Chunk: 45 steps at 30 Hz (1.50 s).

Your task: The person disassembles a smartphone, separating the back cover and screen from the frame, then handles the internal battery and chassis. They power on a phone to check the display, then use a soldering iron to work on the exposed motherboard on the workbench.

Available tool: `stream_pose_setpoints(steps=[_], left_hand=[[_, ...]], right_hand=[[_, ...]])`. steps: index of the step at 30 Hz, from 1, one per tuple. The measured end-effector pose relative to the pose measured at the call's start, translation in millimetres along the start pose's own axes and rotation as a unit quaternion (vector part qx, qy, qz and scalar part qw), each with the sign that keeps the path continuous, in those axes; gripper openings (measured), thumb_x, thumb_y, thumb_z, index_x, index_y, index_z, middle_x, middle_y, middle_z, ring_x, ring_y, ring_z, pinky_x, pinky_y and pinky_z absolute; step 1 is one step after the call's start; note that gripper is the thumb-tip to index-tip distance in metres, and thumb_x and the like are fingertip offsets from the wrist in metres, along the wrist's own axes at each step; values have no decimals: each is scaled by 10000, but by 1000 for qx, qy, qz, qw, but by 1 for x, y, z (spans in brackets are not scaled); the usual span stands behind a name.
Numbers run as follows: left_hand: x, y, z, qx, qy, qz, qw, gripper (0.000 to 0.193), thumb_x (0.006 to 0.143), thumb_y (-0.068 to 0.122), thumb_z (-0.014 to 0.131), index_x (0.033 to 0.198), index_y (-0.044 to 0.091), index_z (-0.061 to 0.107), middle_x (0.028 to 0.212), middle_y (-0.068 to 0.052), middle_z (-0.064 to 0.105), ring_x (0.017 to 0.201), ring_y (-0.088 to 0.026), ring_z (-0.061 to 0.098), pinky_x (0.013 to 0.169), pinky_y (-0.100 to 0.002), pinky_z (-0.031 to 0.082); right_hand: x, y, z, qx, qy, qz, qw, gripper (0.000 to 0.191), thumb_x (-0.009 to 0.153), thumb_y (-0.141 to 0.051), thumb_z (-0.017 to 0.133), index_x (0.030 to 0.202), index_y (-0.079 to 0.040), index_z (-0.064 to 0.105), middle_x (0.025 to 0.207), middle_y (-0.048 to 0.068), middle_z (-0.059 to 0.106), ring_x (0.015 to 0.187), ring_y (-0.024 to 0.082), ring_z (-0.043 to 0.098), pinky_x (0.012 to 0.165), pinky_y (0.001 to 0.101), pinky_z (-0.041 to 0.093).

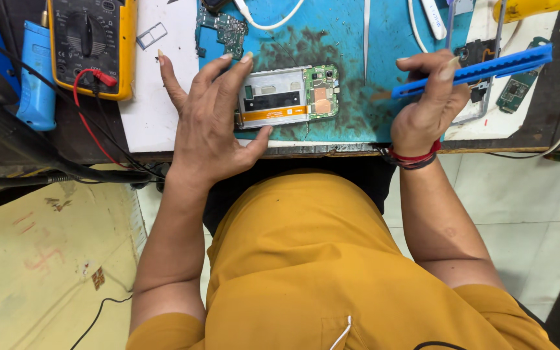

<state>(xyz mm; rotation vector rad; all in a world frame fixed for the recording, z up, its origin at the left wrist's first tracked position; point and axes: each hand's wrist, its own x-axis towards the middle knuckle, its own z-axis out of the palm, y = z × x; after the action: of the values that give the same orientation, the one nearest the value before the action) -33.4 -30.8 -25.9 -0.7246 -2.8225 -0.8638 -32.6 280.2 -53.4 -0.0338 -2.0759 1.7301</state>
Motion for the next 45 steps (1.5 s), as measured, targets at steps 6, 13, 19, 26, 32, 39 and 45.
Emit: stream_pose_setpoints(steps=[6, 13, 19, 26, 32, 39, 45], left_hand=[[-4, 4, 15, -1, 26, -1, 1000, 962, 887, 517, 915, 1565, 110, 367, 1370, -56, 641, 1406, -242, 523, 1255, -652, -110], [-10, 0, 26, 10, 42, 6, 999, 1018, 882, 518, 888, 1599, 124, 282, 1354, -66, 622, 1432, -238, 496, 1259, -654, -115], [-11, -3, 29, 8, 46, 9, 999, 1025, 879, 517, 876, 1608, 138, 262, 1331, -59, 626, 1446, -234, 490, 1260, -655, -120], [-8, -4, 26, -1, 36, 6, 999, 943, 877, 440, 813, 1592, 131, 282, 1294, -56, 629, 1430, -238, 493, 1268, -673, -103], [-7, -5, 27, 3, 34, 7, 999, 963, 865, 439, 813, 1594, 134, 262, 1291, -57, 623, 1434, -243, 482, 1259, -679, -100], [-8, -5, 29, 4, 38, 11, 999, 960, 886, 461, 819, 1598, 135, 266, 1289, -49, 618, 1389, -227, 480, 1259, -681, -107], [-8, -4, 27, 1, 38, 9, 999, 948, 888, 462, 821, 1595, 133, 281, 1300, -51, 616, 1403, -233, 487, 1256, -683, -110]], right_hand=[[-6, 4, 1, 0, -28, 16, 999, 537, 1198, -429, 515, 1053, 61, 679, 842, 71, 630, 632, 102, 514, 595, 234, 371], [-5, 5, 6, 2, -24, -3, 1000, 497, 1187, -414, 531, 1113, 53, 688, 882, 90, 661, 654, 108, 549, 575, 231, 391], [-8, 9, 5, 8, -23, 15, 1000, 492, 1182, -420, 547, 1111, 47, 680, 863, 81, 655, 651, 109, 575, 581, 216, 409], [-8, 9, 7, -19, -48, -2, 999, 324, 1201, -281, 630, 1261, 38, 640, 981, 117, 694, 790, 150, 718, 624, 225, 519], [-6, 4, 8, -60, -74, -22, 995, 259, 1180, -194, 698, 1266, 42, 635, 997, 127, 730, 864, 170, 766, 669, 233, 563], [-4, -2, 14, -44, -74, 3, 996, 286, 1133, -190, 716, 1284, 32, 615, 1027, 125, 718, 905, 172, 763, 695, 234, 572], [-2, -7, 17, -49, -77, 2, 996, 292, 1125, -184, 717, 1294, 27, 608, 1038, 120, 717, 922, 170, 764, 717, 233, 580]])
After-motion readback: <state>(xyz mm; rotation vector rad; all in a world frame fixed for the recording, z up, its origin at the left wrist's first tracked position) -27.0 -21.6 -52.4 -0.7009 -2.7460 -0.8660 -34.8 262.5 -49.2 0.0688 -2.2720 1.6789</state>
